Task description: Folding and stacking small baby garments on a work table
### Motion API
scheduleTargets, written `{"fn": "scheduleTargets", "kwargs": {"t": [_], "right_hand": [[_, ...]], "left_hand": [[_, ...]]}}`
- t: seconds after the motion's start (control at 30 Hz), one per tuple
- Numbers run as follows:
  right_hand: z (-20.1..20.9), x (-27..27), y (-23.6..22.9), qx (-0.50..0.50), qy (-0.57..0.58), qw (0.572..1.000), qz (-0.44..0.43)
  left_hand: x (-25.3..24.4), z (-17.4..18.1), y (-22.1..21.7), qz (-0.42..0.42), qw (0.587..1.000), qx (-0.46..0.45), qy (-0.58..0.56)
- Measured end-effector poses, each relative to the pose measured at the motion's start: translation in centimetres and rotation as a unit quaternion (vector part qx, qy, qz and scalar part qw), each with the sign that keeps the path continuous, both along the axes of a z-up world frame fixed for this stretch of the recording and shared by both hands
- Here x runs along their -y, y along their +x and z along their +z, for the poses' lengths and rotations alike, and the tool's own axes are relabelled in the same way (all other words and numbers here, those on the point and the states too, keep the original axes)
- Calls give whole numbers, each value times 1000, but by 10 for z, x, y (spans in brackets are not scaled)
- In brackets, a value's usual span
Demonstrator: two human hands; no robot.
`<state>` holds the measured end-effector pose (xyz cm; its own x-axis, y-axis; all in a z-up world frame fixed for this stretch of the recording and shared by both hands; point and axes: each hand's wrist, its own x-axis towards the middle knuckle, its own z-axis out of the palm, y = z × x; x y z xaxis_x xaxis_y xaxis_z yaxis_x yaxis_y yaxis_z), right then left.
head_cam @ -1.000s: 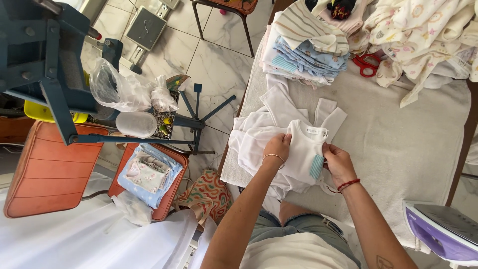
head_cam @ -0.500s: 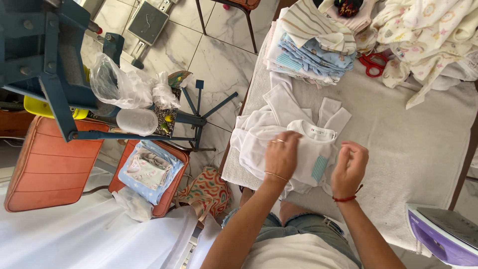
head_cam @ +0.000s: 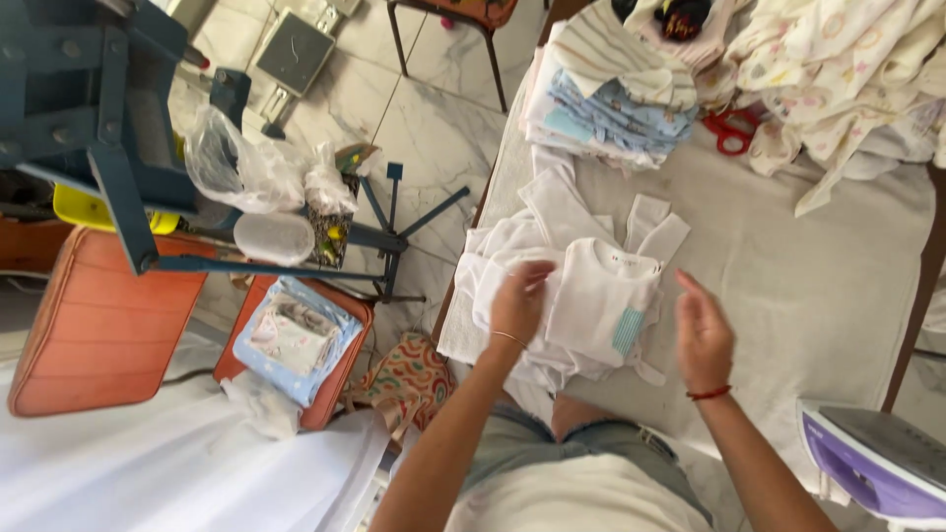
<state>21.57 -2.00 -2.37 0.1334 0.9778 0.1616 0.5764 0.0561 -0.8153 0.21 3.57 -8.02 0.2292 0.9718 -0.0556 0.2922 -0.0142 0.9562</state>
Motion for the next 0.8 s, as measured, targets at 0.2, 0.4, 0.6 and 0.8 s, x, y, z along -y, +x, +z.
{"fn": "scheduleTargets", "kwargs": {"t": [0.2, 0.4, 0.6, 0.8], "right_hand": [[1, 19, -5, -285, -408, 845, -197], [-19, 25, -25, -307, -413, 831, -211], [4, 15, -46, -388, -396, 803, -219], [33, 19, -74, -348, -306, 877, -127]], "left_hand": [[37, 8, -21, -5, 936, -164, -312], [42, 7, 1, 48, 938, -105, -327], [25, 19, 8, 70, 908, -8, -413], [27, 76, -28, 117, 825, 130, -537]]}}
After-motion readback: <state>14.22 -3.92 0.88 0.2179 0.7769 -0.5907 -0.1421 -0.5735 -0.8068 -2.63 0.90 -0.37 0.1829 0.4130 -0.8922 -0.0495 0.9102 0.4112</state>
